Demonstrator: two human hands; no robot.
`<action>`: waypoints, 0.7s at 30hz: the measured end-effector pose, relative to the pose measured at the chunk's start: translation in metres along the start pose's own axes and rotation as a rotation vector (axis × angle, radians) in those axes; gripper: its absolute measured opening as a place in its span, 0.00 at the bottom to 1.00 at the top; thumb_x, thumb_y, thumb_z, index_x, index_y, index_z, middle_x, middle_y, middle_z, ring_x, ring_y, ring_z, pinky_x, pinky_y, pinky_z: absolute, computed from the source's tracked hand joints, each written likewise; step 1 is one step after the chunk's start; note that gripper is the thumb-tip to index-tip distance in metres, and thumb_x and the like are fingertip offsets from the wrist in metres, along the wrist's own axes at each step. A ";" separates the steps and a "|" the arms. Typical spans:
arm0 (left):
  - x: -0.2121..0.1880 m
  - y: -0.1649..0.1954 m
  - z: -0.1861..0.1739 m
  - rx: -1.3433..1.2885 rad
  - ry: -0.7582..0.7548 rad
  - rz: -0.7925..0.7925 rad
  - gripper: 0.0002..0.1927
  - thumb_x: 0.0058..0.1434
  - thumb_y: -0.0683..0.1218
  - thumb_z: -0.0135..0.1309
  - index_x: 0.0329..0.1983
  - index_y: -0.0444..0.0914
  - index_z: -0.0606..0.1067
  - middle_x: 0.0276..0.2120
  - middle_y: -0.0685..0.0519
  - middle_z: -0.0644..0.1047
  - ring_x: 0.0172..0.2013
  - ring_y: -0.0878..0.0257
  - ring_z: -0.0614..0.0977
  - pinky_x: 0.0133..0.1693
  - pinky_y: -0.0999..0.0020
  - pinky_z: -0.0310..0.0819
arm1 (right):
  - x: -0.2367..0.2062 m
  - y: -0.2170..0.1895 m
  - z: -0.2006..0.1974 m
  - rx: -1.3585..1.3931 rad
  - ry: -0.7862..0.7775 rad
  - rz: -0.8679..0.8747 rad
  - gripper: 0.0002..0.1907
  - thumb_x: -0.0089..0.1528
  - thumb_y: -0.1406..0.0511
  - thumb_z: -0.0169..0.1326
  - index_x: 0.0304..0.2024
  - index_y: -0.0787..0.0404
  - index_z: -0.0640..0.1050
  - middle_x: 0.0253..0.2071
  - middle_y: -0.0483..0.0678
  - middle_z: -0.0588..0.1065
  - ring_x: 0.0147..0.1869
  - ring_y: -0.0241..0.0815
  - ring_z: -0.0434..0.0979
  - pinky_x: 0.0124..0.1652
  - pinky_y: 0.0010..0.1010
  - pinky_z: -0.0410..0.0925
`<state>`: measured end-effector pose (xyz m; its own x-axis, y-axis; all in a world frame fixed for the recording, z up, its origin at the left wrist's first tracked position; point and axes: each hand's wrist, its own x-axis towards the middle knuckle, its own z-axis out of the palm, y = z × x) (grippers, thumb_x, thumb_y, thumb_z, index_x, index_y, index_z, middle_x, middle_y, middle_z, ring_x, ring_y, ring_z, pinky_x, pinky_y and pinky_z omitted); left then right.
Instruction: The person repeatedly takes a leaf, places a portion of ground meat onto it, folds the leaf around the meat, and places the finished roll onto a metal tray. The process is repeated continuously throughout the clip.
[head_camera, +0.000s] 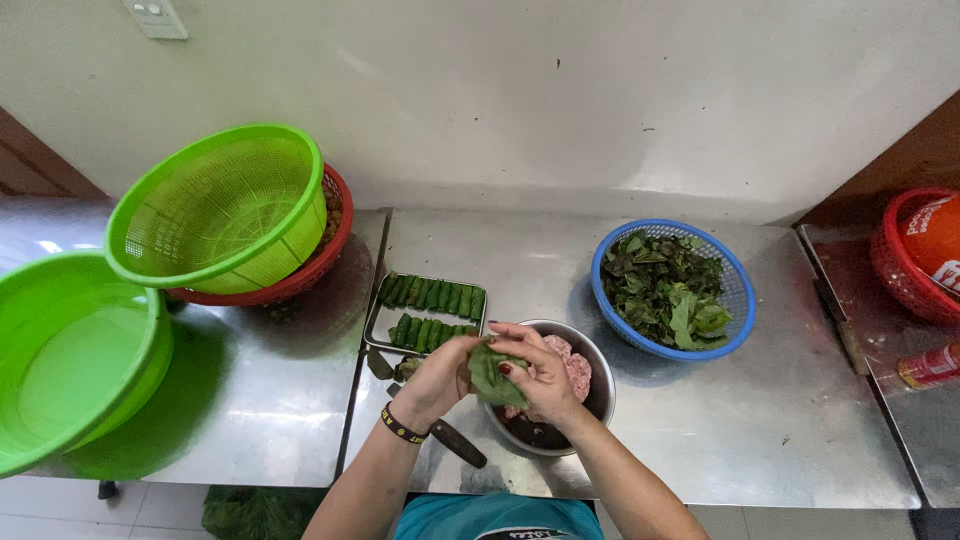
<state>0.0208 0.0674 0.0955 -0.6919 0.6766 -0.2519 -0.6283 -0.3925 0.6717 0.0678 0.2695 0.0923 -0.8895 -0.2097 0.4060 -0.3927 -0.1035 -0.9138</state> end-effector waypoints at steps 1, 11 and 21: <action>-0.001 0.001 0.001 -0.041 0.011 -0.035 0.24 0.66 0.56 0.43 0.53 0.37 0.77 0.42 0.52 0.84 0.42 0.64 0.84 0.46 0.67 0.80 | 0.001 0.001 -0.001 -0.046 -0.002 -0.025 0.16 0.67 0.66 0.56 0.57 0.61 0.79 0.69 0.56 0.67 0.72 0.50 0.69 0.66 0.41 0.65; 0.017 -0.017 -0.014 0.381 0.056 0.345 0.13 0.73 0.43 0.47 0.52 0.32 0.78 0.41 0.55 0.82 0.40 0.69 0.80 0.45 0.72 0.76 | 0.001 0.009 -0.004 0.121 0.075 0.170 0.35 0.69 0.53 0.53 0.74 0.55 0.59 0.71 0.54 0.64 0.72 0.49 0.68 0.62 0.45 0.71; 0.032 -0.031 -0.011 0.625 0.302 0.503 0.14 0.71 0.39 0.43 0.52 0.33 0.78 0.39 0.55 0.82 0.39 0.70 0.80 0.44 0.74 0.75 | -0.027 0.025 0.021 0.193 0.184 0.586 0.43 0.65 0.73 0.51 0.77 0.49 0.48 0.31 0.53 0.78 0.24 0.40 0.79 0.25 0.28 0.70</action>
<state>0.0142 0.0943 0.0593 -0.9566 0.2842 0.0636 0.0285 -0.1260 0.9916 0.0864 0.2521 0.0586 -0.9761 -0.1161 -0.1838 0.2041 -0.1994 -0.9584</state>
